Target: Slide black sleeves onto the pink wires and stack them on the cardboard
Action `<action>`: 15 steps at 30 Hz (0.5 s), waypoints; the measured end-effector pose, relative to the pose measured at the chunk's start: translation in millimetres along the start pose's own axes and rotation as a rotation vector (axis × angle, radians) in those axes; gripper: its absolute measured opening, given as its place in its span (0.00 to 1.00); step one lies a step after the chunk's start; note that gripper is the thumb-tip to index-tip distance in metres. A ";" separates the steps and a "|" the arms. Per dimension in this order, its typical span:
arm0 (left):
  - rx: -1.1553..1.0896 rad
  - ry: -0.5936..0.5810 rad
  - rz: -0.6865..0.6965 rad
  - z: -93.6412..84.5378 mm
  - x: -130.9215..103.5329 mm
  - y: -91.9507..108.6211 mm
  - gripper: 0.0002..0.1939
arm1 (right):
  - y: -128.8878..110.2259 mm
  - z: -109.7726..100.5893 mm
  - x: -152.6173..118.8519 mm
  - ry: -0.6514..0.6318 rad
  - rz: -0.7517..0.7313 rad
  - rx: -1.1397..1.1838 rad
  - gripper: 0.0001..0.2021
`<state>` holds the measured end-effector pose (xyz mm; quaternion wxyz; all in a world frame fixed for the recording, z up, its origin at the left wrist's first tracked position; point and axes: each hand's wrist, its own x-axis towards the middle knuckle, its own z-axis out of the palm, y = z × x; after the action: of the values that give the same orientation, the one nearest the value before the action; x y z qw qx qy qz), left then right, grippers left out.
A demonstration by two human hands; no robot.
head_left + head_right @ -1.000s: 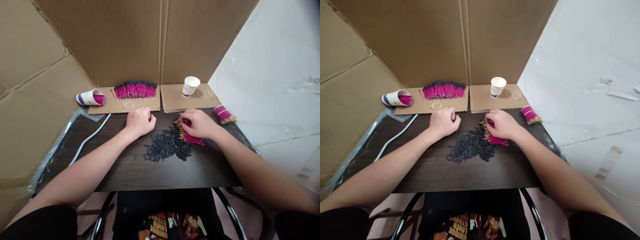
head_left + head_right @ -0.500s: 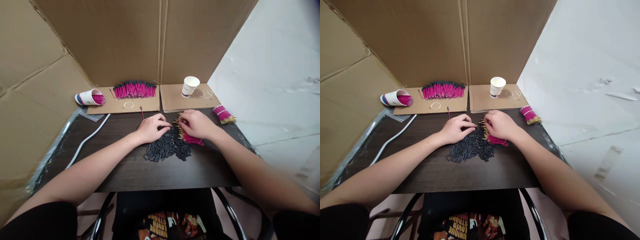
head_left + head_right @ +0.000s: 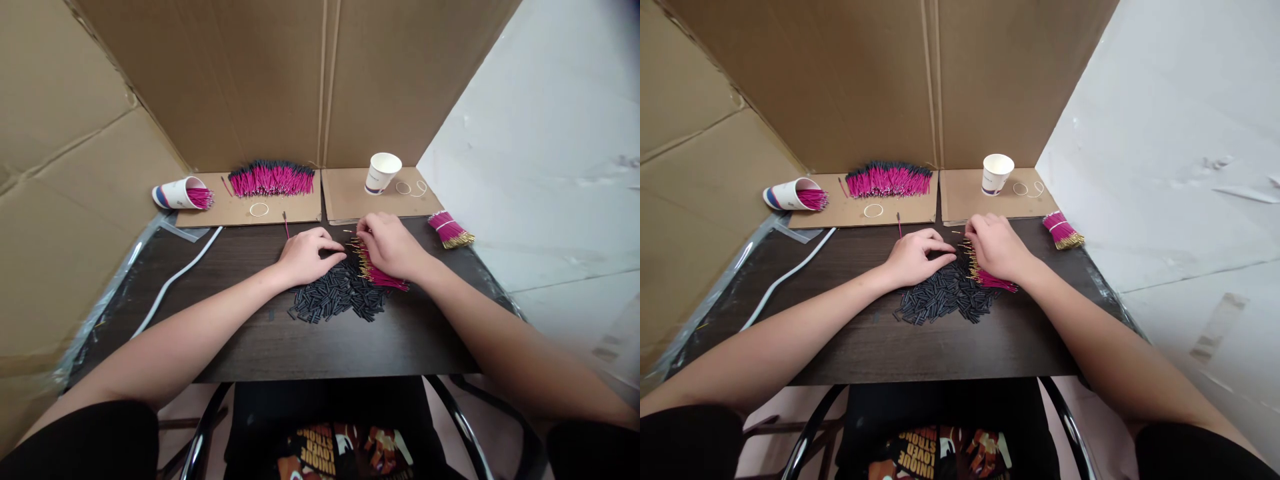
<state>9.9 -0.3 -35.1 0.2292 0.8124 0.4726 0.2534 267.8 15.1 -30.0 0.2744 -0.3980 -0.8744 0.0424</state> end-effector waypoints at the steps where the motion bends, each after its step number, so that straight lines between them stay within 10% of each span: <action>1: 0.013 0.001 0.004 0.3 -0.1 0.7 0.12 | -1.6 1.5 0.5 0.030 -0.001 0.039 0.04; 15: 0.045 -0.024 0.026 -2.1 1.1 -0.5 0.07 | -17.9 11.9 -0.9 0.192 0.040 0.293 0.05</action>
<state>8.7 1.2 -33.6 0.2130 0.8263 0.4650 0.2359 250.1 4.0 -35.2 0.4110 -0.3732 -0.8205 0.1365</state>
